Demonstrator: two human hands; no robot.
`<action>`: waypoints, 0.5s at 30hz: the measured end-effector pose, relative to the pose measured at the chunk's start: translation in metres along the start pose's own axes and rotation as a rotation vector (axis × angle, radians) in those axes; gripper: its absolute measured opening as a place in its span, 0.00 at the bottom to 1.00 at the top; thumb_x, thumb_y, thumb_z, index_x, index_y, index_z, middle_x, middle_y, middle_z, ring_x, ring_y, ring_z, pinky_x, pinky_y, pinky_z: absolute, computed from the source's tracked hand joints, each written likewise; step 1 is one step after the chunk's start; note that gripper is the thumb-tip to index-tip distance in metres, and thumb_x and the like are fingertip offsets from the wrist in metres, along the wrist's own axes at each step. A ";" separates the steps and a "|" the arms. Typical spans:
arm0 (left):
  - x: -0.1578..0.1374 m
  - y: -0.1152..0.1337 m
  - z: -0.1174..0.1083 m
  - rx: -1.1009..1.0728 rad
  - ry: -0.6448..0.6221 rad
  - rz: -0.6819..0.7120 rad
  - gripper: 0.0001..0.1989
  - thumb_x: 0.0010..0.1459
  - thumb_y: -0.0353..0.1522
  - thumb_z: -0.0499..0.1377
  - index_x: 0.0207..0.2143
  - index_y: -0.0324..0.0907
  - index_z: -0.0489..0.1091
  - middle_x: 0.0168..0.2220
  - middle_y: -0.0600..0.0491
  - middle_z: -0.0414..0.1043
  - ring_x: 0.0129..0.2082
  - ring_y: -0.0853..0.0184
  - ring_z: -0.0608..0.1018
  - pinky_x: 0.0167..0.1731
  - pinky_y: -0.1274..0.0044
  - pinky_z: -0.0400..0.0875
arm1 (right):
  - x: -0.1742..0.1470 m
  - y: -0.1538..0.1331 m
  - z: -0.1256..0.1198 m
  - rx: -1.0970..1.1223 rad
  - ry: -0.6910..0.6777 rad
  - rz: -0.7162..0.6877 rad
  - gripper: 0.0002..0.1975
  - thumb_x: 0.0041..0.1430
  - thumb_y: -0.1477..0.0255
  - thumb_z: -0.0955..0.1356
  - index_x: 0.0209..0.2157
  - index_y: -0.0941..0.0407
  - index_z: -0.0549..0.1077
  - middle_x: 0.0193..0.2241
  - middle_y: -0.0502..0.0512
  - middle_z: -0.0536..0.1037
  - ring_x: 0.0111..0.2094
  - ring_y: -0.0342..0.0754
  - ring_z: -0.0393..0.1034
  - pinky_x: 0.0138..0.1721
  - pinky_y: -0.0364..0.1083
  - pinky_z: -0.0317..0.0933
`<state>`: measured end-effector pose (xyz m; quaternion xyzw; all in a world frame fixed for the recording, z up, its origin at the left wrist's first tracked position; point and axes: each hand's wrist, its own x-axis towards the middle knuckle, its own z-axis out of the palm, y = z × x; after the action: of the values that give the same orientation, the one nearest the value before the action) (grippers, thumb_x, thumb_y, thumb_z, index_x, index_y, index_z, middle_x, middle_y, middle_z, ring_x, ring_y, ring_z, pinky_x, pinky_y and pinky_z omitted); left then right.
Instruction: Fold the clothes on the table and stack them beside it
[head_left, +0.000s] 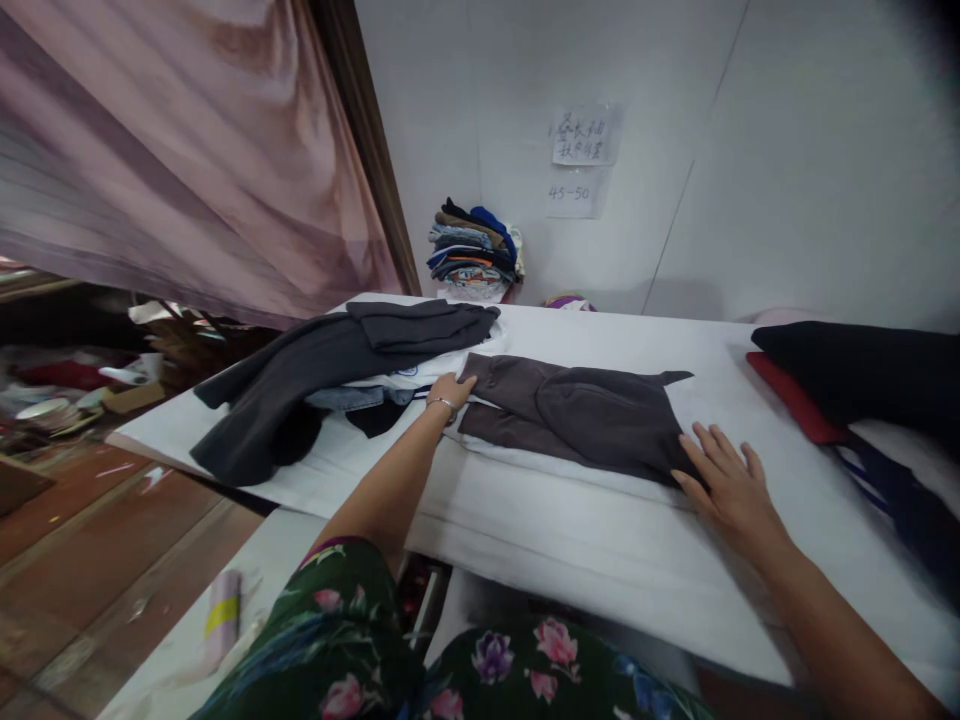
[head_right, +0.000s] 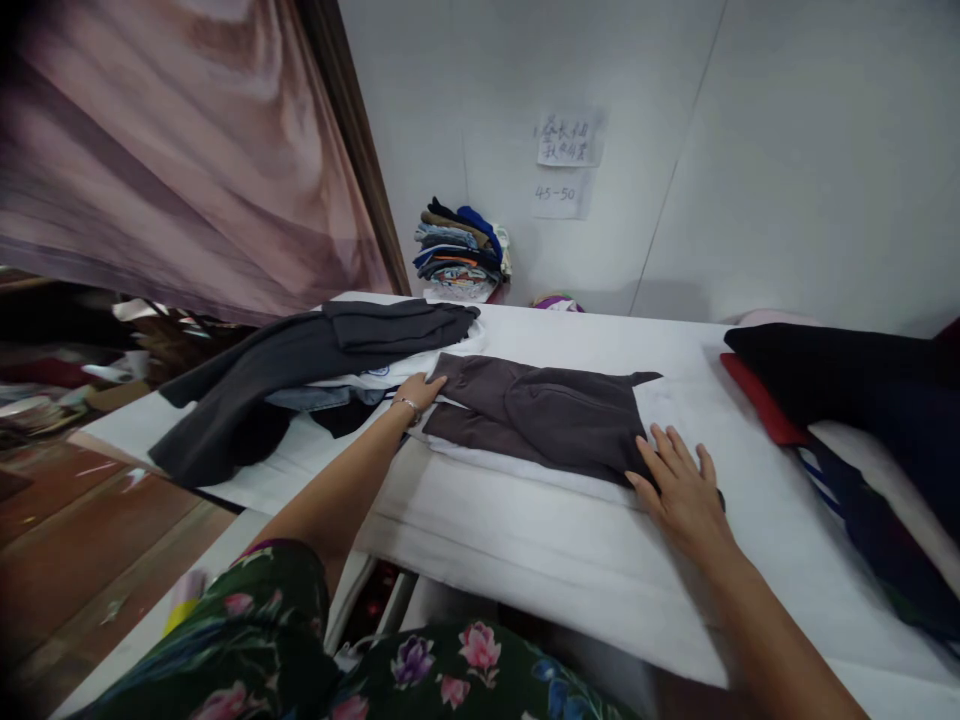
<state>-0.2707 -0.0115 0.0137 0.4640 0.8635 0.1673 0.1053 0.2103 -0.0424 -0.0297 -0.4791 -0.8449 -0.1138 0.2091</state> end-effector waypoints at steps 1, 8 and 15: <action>0.001 0.001 0.001 -0.002 0.002 -0.009 0.32 0.58 0.51 0.50 0.52 0.34 0.66 0.55 0.37 0.67 0.56 0.53 0.70 0.50 0.71 0.63 | 0.003 -0.005 0.003 0.009 -0.039 0.003 0.27 0.63 0.57 0.55 0.59 0.53 0.63 0.63 0.59 0.59 0.64 0.59 0.48 0.60 0.65 0.43; 0.004 0.003 0.004 -0.090 -0.016 -0.055 0.33 0.53 0.53 0.55 0.52 0.36 0.65 0.54 0.39 0.69 0.52 0.54 0.73 0.47 0.71 0.67 | 0.011 0.004 0.009 0.289 -0.166 0.132 0.27 0.61 0.54 0.58 0.56 0.52 0.67 0.61 0.57 0.63 0.62 0.58 0.53 0.61 0.61 0.47; 0.016 0.001 0.005 -0.174 0.029 -0.097 0.32 0.49 0.51 0.61 0.48 0.35 0.68 0.50 0.39 0.72 0.48 0.53 0.75 0.45 0.71 0.69 | 0.050 0.071 -0.019 0.576 -0.248 0.959 0.26 0.59 0.57 0.62 0.48 0.63 0.72 0.41 0.66 0.78 0.37 0.54 0.75 0.35 0.50 0.68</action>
<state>-0.2769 0.0029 0.0085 0.4084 0.8685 0.2433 0.1405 0.2530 0.0245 0.0095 -0.7422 -0.5482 0.2859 0.2588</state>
